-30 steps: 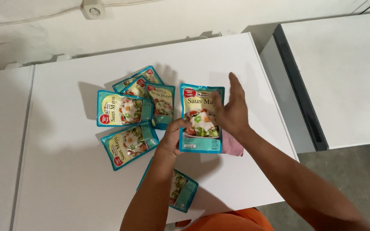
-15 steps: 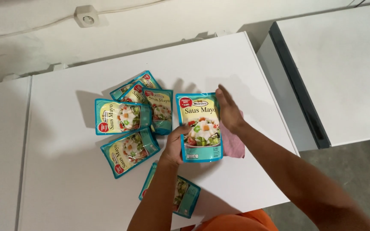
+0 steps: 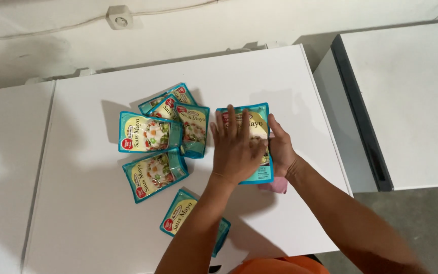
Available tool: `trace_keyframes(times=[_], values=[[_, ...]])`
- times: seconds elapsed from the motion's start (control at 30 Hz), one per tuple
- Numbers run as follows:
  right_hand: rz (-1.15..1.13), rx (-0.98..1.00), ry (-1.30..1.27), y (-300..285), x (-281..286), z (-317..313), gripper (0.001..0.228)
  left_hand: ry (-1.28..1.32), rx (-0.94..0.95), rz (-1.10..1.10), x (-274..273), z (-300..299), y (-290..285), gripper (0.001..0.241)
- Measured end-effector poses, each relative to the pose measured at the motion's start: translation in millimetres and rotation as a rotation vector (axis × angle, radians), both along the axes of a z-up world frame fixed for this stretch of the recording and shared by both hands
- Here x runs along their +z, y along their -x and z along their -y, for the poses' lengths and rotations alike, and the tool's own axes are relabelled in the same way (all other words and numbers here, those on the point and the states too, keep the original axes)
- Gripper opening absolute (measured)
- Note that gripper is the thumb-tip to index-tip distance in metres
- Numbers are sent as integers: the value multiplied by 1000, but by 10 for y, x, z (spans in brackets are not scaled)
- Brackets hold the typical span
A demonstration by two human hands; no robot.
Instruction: Wiping condiment pouches with a cloth and arranging them on a grocery shelf.
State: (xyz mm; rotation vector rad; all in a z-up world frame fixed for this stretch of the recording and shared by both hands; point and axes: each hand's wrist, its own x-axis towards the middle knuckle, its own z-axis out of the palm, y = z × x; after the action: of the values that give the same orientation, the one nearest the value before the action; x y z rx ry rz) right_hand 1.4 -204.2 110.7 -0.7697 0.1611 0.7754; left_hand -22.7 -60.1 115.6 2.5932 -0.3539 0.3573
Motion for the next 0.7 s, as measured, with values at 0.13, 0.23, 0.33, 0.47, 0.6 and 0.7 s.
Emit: trace_keyframes(times=[0.13, 0.23, 0.33, 0.47, 0.6, 0.7], values=[[-91, 29, -6, 18, -223, 227, 109, -60, -84, 17, -227, 395, 143, 75], [127, 10, -73, -115, -136, 374, 110, -14, -230, 37, -255, 507, -56, 72], [-131, 62, 130, 19, -15, 487, 114, 19, -197, -17, -72, 456, -229, 76], [-69, 182, 27, -7, -125, 619, 111, -144, 90, -100, -250, 191, -553, 65], [-72, 266, 109, -6, -155, 724, 105, 480, 234, -657, -123, 85, -572, 54], [-44, 298, 106, 4, -316, 848, 91, 563, 143, -628, 20, 136, -561, 39]])
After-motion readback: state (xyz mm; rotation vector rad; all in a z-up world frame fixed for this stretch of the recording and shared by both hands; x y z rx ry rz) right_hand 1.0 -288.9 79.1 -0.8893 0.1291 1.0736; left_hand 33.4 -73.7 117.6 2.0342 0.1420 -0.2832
